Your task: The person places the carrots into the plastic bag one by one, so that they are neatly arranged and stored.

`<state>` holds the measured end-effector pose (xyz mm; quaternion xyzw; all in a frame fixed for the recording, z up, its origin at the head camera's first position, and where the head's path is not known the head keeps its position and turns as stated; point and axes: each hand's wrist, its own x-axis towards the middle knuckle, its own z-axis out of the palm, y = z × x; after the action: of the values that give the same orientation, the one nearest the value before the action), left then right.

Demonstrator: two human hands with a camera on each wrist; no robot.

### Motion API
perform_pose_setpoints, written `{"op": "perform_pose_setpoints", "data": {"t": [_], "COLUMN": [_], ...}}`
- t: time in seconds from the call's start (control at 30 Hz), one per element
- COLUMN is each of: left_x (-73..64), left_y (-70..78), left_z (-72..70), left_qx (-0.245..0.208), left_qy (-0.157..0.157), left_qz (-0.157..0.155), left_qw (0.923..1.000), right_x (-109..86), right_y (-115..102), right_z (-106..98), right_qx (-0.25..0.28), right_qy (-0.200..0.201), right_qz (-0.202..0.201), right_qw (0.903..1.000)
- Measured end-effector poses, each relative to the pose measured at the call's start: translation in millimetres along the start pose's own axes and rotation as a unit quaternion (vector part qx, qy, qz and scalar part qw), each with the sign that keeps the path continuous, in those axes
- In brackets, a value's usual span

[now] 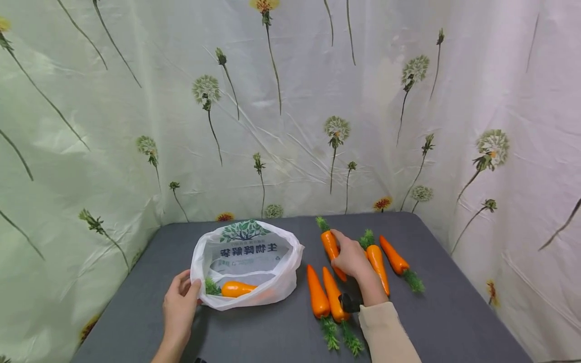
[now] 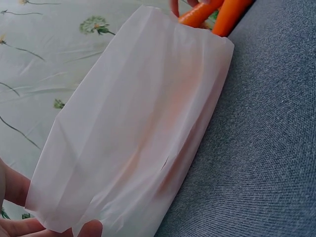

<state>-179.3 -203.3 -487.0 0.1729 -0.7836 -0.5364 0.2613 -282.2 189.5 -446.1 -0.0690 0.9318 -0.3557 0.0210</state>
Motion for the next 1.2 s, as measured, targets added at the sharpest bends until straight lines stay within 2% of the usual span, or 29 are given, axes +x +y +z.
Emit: {"op": "perform_pose_setpoints", "data": {"t": [0.2, 0.43, 0.77, 1.2], "left_x": [0.0, 1.1, 1.1, 2.4], "left_y": [0.2, 1.0, 1.1, -3.6], "left_z": [-1.3, 0.0, -0.9, 0.1], "left_qx": [-0.001, 0.0, -0.006, -0.005], "left_qy": [-0.002, 0.004, 0.004, 0.002], "left_qz": [-0.021, -0.029, -0.02, -0.019], "left_qw": [0.9998, 0.9996, 0.9998, 0.9998], "right_x": [-4.9, -8.6, -12.8, -12.8], "right_y": [-13, -28, -54, -80], "right_z": [-6, -11, -15, -5], "right_qx": [0.012, 0.025, 0.025, 0.047], "right_qy": [0.005, 0.002, 0.025, 0.041], "right_qz": [-0.009, -0.022, -0.046, -0.078], "right_qw": [0.9999, 0.9994, 0.9983, 0.995]}}
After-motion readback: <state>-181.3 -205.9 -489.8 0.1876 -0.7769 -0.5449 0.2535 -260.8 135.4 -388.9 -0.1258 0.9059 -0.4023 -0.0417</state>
